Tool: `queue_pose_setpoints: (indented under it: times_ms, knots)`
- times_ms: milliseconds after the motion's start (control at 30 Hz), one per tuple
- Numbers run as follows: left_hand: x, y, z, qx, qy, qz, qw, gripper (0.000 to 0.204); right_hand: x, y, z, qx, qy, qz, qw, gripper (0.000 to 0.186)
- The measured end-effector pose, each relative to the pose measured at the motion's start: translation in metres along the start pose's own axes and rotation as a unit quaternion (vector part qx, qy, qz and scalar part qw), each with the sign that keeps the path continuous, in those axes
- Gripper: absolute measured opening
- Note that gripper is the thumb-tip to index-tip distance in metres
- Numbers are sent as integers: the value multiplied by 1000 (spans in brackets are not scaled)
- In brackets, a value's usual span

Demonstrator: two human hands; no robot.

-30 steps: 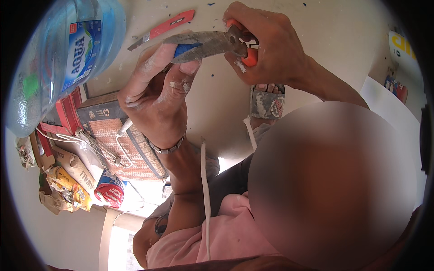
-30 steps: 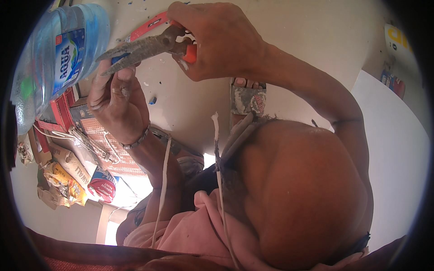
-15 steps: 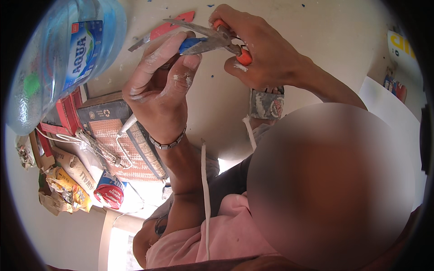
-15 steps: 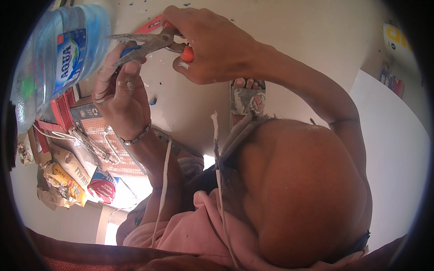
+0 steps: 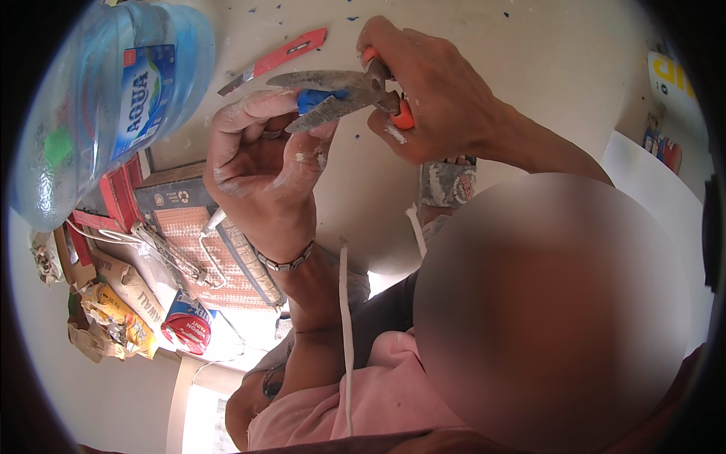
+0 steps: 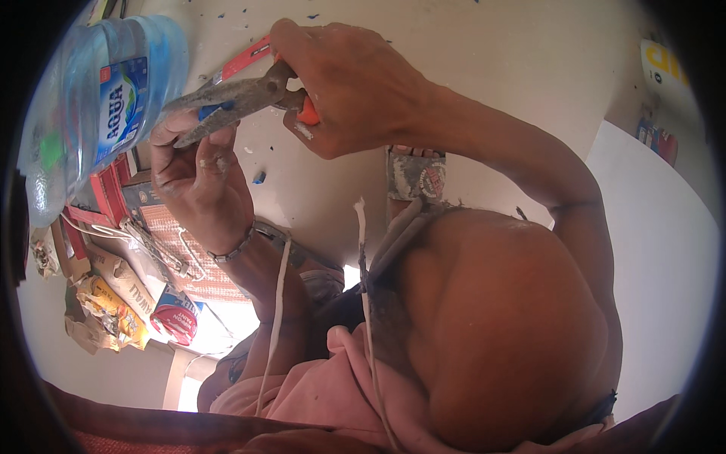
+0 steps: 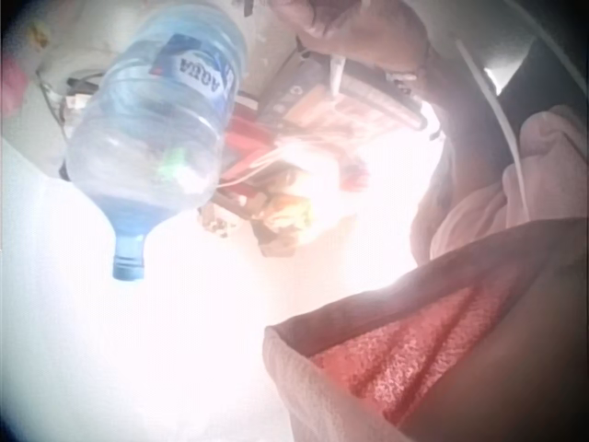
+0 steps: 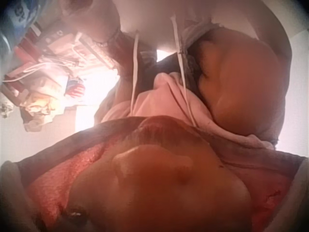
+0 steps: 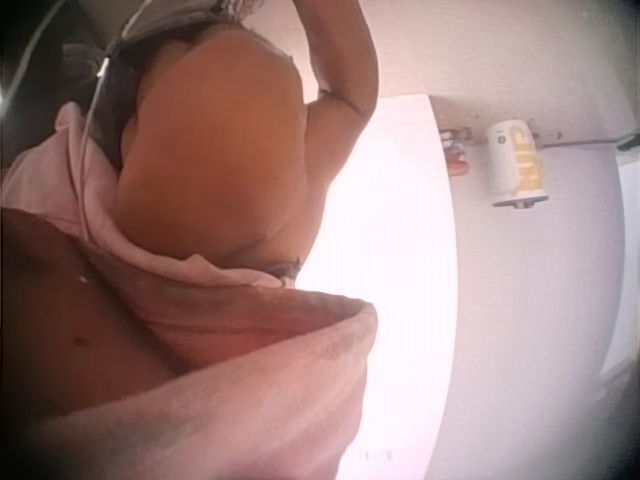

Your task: The person uses pliers to cut and strip a blue plastic cap from a white electrical component. They then insert the cap into the component and continue adjusting it with their hands.

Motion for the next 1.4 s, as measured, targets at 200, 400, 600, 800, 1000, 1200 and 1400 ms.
queue_pose_setpoints:
  times_ms: [200,400,600,800,1000,1200,1400]
  knots:
    - [3,2,2,11,7,9,1000,34,-4,5,-10,70,40,27,996,47]
    - [5,-1,2,37,2,-3,999,27,-5,6,-15,121,97,49,987,47]
    - [3,-8,6,33,-12,0,999,32,3,-1,2,9,-11,7,1000,46]
    - [0,-4,1,49,9,10,999,29,3,-1,2,-20,7,20,1000,44]
    - [-5,3,-5,67,-4,-34,997,21,0,6,-3,-30,11,29,999,40]
    - [0,0,-3,102,52,-33,993,34,0,9,-10,36,51,35,997,36]
    - [11,-4,15,0,-27,-35,999,41,-1,18,-22,185,138,-22,973,38]
Point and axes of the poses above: each hand's wrist, its own x-axis towards the middle knuckle, its own y-axis out of the palm, z = x × y, the point moved 8 cm from there along x, towards the middle knuckle, and after that the axes turned 13 degrees about -y, right-handed, at the moved point
